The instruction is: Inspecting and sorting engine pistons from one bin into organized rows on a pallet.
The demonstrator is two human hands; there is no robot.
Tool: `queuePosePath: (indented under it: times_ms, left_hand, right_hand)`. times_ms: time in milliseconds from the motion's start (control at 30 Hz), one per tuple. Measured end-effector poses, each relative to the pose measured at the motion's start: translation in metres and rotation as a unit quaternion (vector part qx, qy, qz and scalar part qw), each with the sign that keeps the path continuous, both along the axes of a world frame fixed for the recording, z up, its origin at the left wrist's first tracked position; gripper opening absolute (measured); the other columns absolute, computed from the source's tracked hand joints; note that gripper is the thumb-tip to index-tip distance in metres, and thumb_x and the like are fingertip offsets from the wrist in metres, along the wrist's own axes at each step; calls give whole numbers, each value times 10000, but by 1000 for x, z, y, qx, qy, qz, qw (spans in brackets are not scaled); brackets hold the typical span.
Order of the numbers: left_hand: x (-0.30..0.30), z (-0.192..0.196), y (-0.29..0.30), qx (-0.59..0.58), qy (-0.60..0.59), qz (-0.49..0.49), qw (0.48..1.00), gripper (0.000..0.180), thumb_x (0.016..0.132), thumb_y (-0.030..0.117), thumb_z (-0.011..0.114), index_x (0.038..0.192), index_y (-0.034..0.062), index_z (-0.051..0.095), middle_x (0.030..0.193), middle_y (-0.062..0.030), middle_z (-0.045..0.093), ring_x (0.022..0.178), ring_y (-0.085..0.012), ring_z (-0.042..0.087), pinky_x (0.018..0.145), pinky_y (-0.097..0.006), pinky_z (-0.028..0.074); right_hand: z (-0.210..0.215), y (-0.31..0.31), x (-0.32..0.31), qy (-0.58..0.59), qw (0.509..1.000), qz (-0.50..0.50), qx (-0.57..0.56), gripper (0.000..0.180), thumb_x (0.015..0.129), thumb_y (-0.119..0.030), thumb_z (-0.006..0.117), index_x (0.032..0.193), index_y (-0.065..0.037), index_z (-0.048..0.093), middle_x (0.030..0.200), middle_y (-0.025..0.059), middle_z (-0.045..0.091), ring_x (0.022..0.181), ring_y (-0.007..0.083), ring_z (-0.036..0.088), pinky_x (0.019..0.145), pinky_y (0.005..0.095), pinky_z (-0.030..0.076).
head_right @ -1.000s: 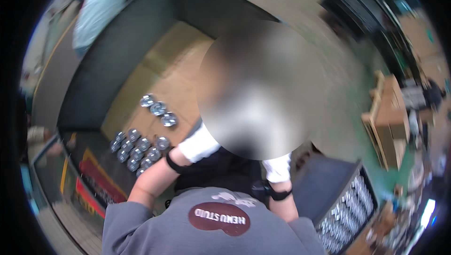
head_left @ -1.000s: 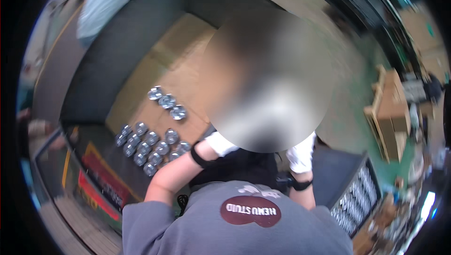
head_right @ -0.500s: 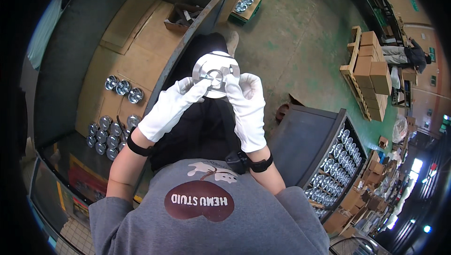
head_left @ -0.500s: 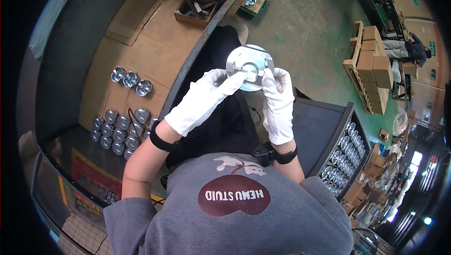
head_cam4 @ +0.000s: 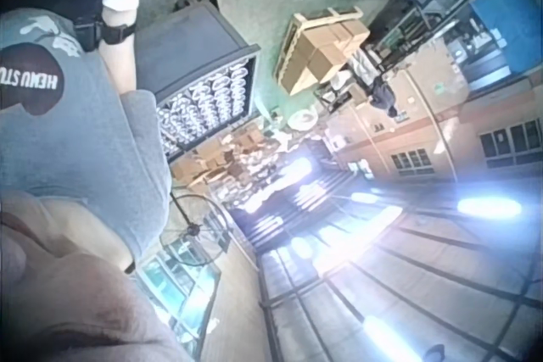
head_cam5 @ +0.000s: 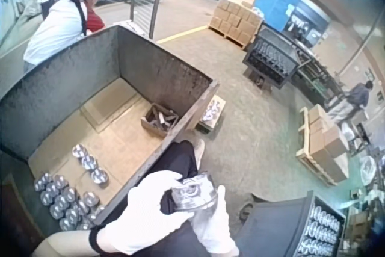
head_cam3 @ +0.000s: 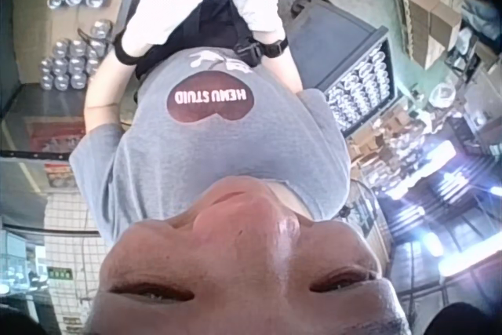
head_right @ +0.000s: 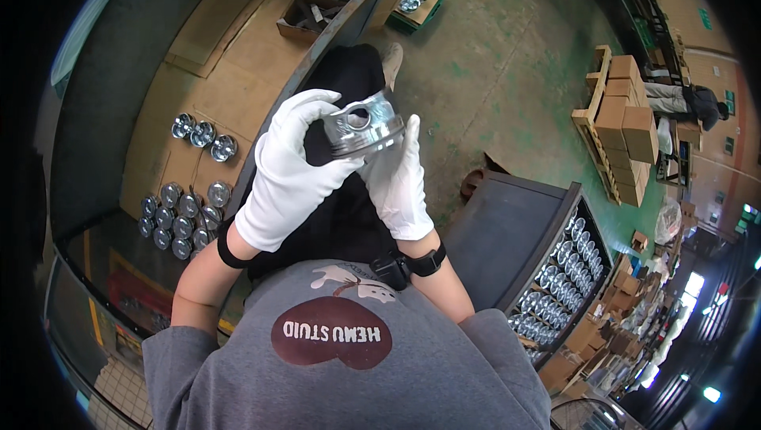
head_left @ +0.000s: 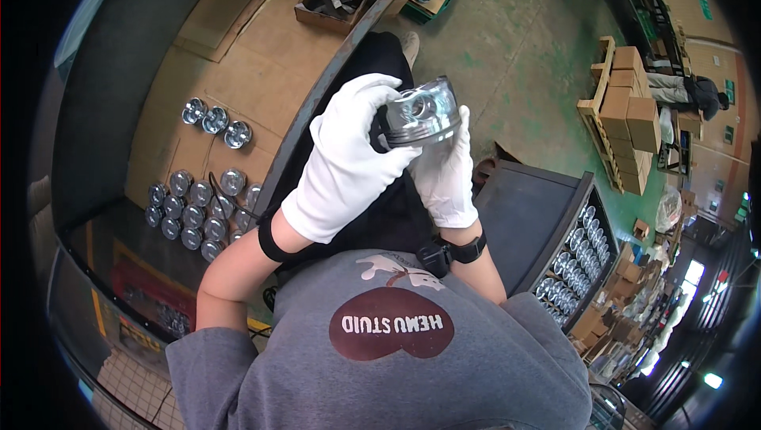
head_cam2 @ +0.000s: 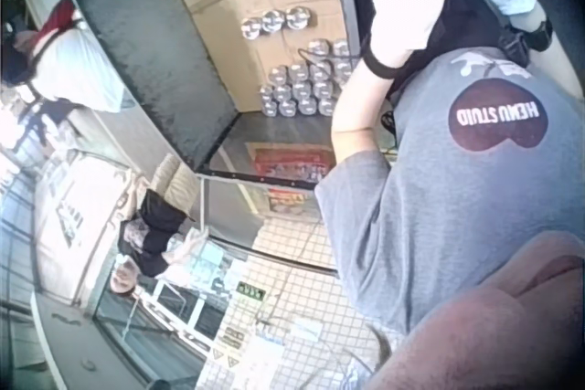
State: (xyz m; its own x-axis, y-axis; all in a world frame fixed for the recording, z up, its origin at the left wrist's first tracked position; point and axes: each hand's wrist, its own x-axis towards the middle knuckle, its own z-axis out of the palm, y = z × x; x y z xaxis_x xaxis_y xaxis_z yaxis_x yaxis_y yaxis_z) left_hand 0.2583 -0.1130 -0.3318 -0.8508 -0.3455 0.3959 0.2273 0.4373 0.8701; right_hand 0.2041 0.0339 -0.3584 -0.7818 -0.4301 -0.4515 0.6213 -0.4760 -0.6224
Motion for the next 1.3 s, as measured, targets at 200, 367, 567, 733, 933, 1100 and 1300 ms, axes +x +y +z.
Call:
queuePosePath:
  times_ms: [200, 367, 567, 733, 933, 1100, 1300]
  left_hand:
    - [0, -1, 8, -71, 26, 5, 997, 512, 569, 6, 811, 1033, 39, 596, 1095, -135, 638, 963, -315, 643, 827, -374, 530]
    - [-2, -3, 8, -79, 26, 5, 997, 514, 569, 4, 810, 1035, 41, 597, 1094, -136, 638, 965, -317, 640, 829, -376, 528]
    - [-6, -12, 5, -89, 39, 17, 995, 518, 564, 25, 780, 1042, 38, 581, 1053, -128, 630, 958, -328, 629, 833, -401, 522]
    - [-5, -20, 2, -80, 17, 15, 997, 507, 575, 10, 767, 1045, 34, 576, 1067, -136, 626, 957, -333, 625, 826, -399, 524]
    - [-5, -24, 0, -93, -5, 14, 996, 503, 603, 10, 755, 1071, 27, 573, 1091, -147, 619, 984, -346, 615, 836, -406, 522]
    - [-2, -14, 7, -77, 25, 37, 996, 579, 630, 72, 808, 1140, 31, 537, 1185, -193, 564, 1031, -377, 593, 861, -408, 517]
    - [-1, -13, 11, -27, 16, 37, 999, 673, 637, 102, 850, 1205, 20, 498, 1234, -177, 532, 1092, -333, 579, 921, -383, 493]
  right_hand:
    - [-38, 15, 9, 278, 876, 160, 361, 523, 981, -361, 553, 1364, -46, 387, 1291, 102, 568, 1165, 168, 561, 1020, 370, 429]
    - [-31, 8, 5, 102, 988, 67, 93, 512, 1003, -461, 454, 1328, -66, 448, 1268, 119, 586, 1137, 224, 584, 971, 411, 472]
    - [0, 1, -6, -152, 953, 3, -262, 610, 984, -586, 393, 1273, -65, 522, 1225, 160, 603, 1083, 326, 610, 903, 496, 519]
    - [9, 3, -8, -47, 989, 34, -136, 653, 960, -585, 466, 1299, -28, 493, 1228, 215, 591, 1026, 370, 637, 849, 493, 566]
    - [7, 4, -9, 2, 997, 20, -80, 651, 963, -560, 485, 1321, -16, 479, 1287, 217, 560, 1096, 367, 610, 878, 540, 552]
    - [-6, -2, -5, 117, 992, -37, 17, 511, 1002, -450, 497, 1323, -51, 489, 1281, 136, 575, 1166, 263, 563, 1018, 440, 463]
    - [1, -11, 7, 163, 984, -38, 67, 359, 1018, -272, 531, 1283, -65, 406, 1208, 87, 518, 1077, 138, 525, 958, 313, 451]
